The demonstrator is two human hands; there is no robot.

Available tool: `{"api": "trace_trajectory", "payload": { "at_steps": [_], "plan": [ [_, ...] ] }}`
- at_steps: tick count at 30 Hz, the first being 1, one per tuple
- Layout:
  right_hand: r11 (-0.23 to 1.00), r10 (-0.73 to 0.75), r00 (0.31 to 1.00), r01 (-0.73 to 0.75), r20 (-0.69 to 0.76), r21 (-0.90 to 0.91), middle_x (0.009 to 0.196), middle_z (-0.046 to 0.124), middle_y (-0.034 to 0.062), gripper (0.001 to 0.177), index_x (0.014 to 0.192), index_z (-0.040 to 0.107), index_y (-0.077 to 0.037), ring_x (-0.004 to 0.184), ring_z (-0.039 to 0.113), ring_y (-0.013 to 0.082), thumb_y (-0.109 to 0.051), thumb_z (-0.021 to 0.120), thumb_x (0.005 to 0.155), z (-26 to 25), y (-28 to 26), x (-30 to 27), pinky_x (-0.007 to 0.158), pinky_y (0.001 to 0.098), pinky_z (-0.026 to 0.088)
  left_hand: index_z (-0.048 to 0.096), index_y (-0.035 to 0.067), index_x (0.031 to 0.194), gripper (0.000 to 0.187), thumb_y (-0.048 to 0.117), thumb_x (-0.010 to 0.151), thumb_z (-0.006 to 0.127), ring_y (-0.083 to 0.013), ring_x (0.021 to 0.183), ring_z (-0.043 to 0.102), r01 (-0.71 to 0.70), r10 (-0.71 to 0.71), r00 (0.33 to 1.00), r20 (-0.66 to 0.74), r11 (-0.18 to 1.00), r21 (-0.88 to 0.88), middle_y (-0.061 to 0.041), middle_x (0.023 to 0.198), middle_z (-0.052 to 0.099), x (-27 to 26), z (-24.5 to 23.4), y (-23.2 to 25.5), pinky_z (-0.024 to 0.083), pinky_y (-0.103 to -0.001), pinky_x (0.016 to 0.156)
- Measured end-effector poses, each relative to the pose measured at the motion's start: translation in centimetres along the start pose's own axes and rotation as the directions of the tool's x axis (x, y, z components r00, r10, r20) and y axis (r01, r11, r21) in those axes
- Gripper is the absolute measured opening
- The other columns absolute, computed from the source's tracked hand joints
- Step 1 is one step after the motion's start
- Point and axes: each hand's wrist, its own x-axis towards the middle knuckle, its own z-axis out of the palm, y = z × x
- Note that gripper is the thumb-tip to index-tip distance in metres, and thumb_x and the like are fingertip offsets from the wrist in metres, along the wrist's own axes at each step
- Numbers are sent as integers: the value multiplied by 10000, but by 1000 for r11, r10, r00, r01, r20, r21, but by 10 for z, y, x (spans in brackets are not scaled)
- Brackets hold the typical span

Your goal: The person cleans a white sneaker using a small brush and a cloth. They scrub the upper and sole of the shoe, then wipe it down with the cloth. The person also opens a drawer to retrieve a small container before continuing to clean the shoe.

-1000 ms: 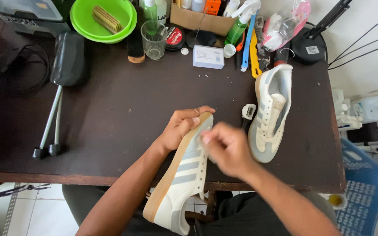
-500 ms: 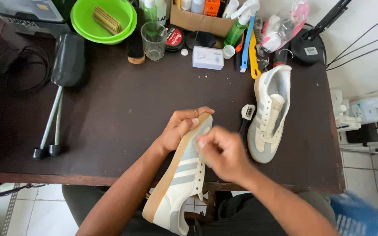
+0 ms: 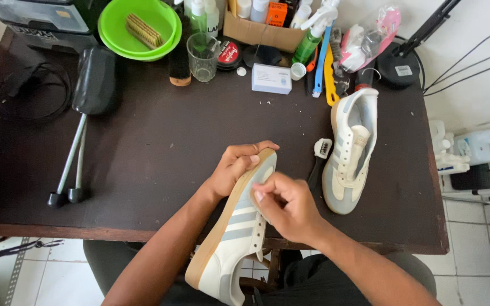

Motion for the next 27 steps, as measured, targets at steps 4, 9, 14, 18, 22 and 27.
{"api": "trace_trajectory", "payload": {
  "at_steps": [4, 9, 14, 18, 22, 27],
  "plan": [
    [985, -114, 989, 99, -99, -143, 505, 557, 40, 137, 813, 702, -57, 469, 480, 81, -83, 663, 943, -18, 9, 34, 441, 254, 367, 761, 29, 907, 266, 219, 909, 575, -115, 670, 579, -6, 6, 1000, 4, 1000, -11, -156, 860, 724, 0, -4, -6, 469, -249, 607],
    [981, -110, 994, 107, -9, -159, 454, 541, 10, 172, 738, 703, -110, 405, 457, 93, -145, 700, 906, -11, -18, 21, 425, 252, 350, 755, 24, 921, 279, 235, 904, 573, -164, 818, 607, -11, 11, 1000, 25, 1000, -8, -179, 1056, 731, 1, -10, -21, 503, -294, 744],
    [994, -71, 995, 63, -77, -91, 483, 568, 26, 121, 785, 687, -35, 429, 456, 81, -60, 672, 902, -12, 2, 20, 441, 245, 368, 751, 13, 890, 276, 226, 890, 576, -127, 653, 600, -17, 18, 1000, 21, 1000, -19, -137, 795, 708, 1, 2, 11, 502, -278, 619],
    [955, -157, 986, 136, -62, -263, 537, 584, 110, 160, 779, 673, -48, 489, 561, 178, -97, 656, 930, -33, 14, 41, 481, 323, 413, 720, 22, 780, 268, 198, 919, 575, -144, 718, 616, -29, 29, 1000, 10, 999, -27, -174, 858, 715, 1, 14, 32, 510, -277, 661],
    [988, -117, 991, 110, -59, -112, 626, 636, 83, 153, 778, 679, -67, 564, 576, 152, -122, 648, 918, -14, 3, 23, 558, 304, 472, 750, -1, 888, 278, 203, 913, 563, -137, 638, 620, -31, 32, 999, 28, 999, -30, -170, 787, 713, 1, -3, -3, 526, -289, 639],
    [981, -98, 987, 75, -126, -177, 489, 537, 30, 144, 810, 679, -37, 455, 449, 85, -58, 624, 942, -24, 9, 47, 465, 255, 380, 687, 40, 727, 270, 190, 921, 574, -149, 725, 640, 0, 0, 1000, 30, 1000, -14, -207, 956, 744, 2, 2, 4, 527, -296, 680]
  ]
}}
